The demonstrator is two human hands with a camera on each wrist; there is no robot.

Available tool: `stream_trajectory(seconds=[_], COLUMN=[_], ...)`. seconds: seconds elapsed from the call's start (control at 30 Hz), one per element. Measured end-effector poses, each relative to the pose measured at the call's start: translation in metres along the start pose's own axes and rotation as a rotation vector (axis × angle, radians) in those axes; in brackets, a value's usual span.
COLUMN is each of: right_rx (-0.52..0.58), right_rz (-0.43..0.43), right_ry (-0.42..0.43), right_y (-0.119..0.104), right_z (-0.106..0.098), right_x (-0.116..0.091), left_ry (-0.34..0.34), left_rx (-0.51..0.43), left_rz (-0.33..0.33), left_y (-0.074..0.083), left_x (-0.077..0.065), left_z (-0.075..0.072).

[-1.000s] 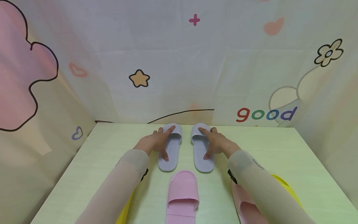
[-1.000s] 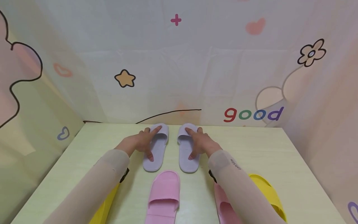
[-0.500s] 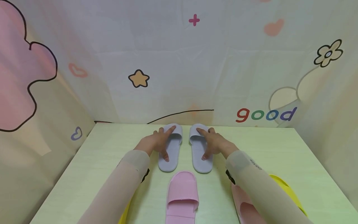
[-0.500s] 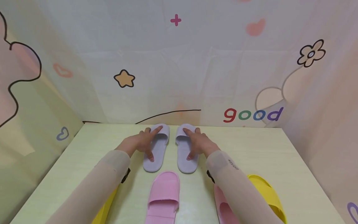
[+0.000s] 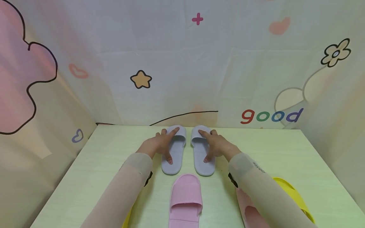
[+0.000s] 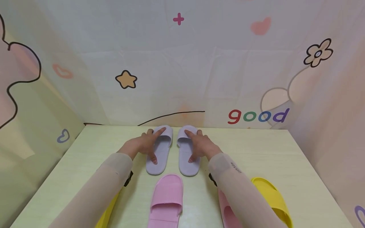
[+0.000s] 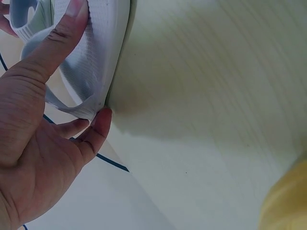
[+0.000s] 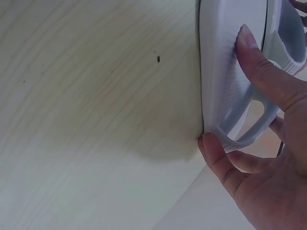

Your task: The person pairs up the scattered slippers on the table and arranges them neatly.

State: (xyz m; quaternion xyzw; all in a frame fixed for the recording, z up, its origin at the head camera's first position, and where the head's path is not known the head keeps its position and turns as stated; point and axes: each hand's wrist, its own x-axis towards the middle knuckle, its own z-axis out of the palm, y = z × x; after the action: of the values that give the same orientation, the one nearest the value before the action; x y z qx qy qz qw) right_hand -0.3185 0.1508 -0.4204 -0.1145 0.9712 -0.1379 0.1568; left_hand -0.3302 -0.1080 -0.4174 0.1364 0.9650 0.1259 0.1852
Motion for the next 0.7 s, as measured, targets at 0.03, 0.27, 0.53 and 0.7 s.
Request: stream_trajectory(seconds=[0.03,0.27,0.53,0.7], right_rx=[-0.001,-0.011,-0.015,-0.004], right_rz=[-0.001,-0.007,-0.017,-0.020], right_ry=[0.000,-0.005,0.003,0.006], right_y=[0.000,-0.003,-0.006,-0.004], right_z=[0.000,0.001,0.002,0.002], right_x=[0.000,0.002,0.004,0.001], left_ry=[0.000,-0.007,0.001,0.003], left_rx=[-0.003,-0.020,-0.024,-0.001], left_rz=[-0.001,-0.001,0.018,0.014], left_y=[0.000,-0.002,0.001,0.010], left_x=[0.000,0.002,0.002,0.005], left_z=[0.000,0.001,0.004,0.005])
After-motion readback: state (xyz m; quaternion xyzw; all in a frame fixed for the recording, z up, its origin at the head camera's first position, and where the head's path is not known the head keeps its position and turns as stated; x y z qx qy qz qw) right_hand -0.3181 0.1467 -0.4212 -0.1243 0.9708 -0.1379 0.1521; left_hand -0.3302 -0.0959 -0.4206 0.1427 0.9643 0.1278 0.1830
